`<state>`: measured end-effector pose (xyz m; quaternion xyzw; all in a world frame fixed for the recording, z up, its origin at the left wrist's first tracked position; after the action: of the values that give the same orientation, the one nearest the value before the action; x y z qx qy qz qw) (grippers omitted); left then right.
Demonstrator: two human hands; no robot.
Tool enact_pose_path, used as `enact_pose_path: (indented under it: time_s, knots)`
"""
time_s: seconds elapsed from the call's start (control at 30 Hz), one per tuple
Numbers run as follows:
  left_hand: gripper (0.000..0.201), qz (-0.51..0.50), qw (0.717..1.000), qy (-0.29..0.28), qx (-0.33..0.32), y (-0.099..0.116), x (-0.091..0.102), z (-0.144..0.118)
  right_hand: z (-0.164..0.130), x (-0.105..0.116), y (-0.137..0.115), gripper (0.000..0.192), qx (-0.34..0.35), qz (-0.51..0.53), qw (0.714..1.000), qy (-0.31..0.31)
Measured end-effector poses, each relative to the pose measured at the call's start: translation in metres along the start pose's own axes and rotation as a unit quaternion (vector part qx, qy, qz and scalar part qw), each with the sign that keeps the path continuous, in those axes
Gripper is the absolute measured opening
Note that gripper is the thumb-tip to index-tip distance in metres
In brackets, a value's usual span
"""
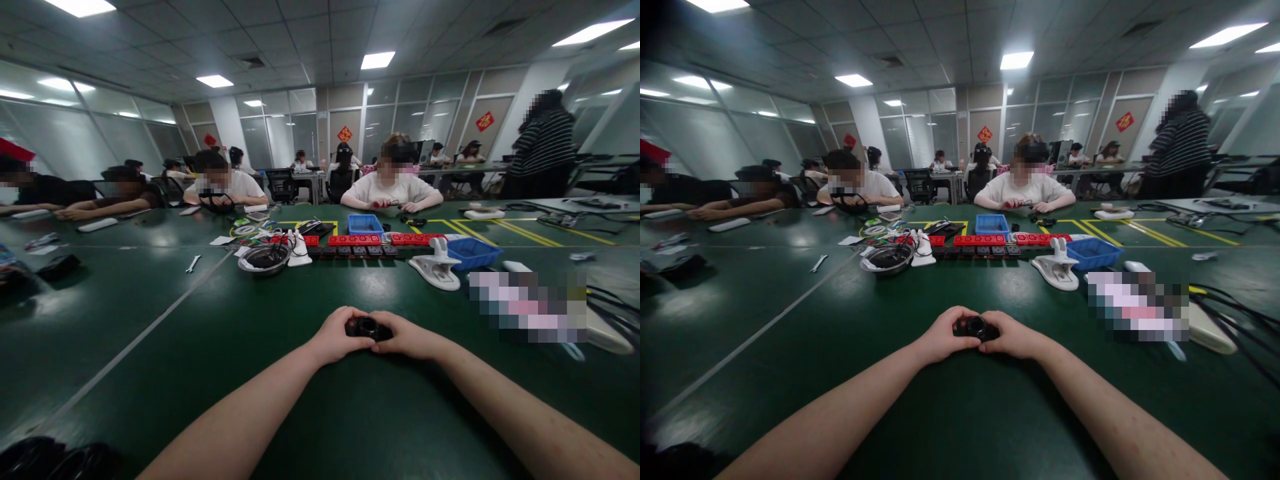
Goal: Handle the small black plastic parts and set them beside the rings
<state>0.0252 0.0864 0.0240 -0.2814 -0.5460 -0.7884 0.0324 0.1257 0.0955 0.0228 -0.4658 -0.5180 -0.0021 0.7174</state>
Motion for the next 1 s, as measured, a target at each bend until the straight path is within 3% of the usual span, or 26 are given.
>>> enact_pose_path:
  time_s: [0.5,0.67,0.83,1.0]
  knots:
    - [0.042,0.015,1.000,0.007,-0.001,0.004,0.002,-0.002,0.001,-0.002,0.006,0.035,-0.023,0.011,1.000,0.017]
    - [0.040,0.034,0.999,0.020,0.013,0.004,0.003,-0.002,0.002,-0.003,0.012,0.031,-0.050,-0.006,0.997,0.053]
    - [0.040,0.064,0.996,0.060,0.031,0.002,0.002,-0.003,0.003,-0.004,0.015,0.032,-0.086,-0.091,0.986,0.115]
    - [0.037,0.103,0.983,0.140,0.052,0.001,0.003,-0.008,0.001,-0.005,0.009,0.021,-0.150,-0.208,0.948,0.188]
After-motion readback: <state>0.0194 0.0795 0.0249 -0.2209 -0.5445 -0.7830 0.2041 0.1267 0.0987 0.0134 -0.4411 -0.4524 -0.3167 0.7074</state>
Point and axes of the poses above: each hand's wrist, its own z-axis towards the middle knuckle, its own x-axis out of the back of the hand, y = z × x, the point moved 7 cm from there along z, towards the middle knuckle, and after that the axes turned 4 degrees about -z, right-handed, at the moved point
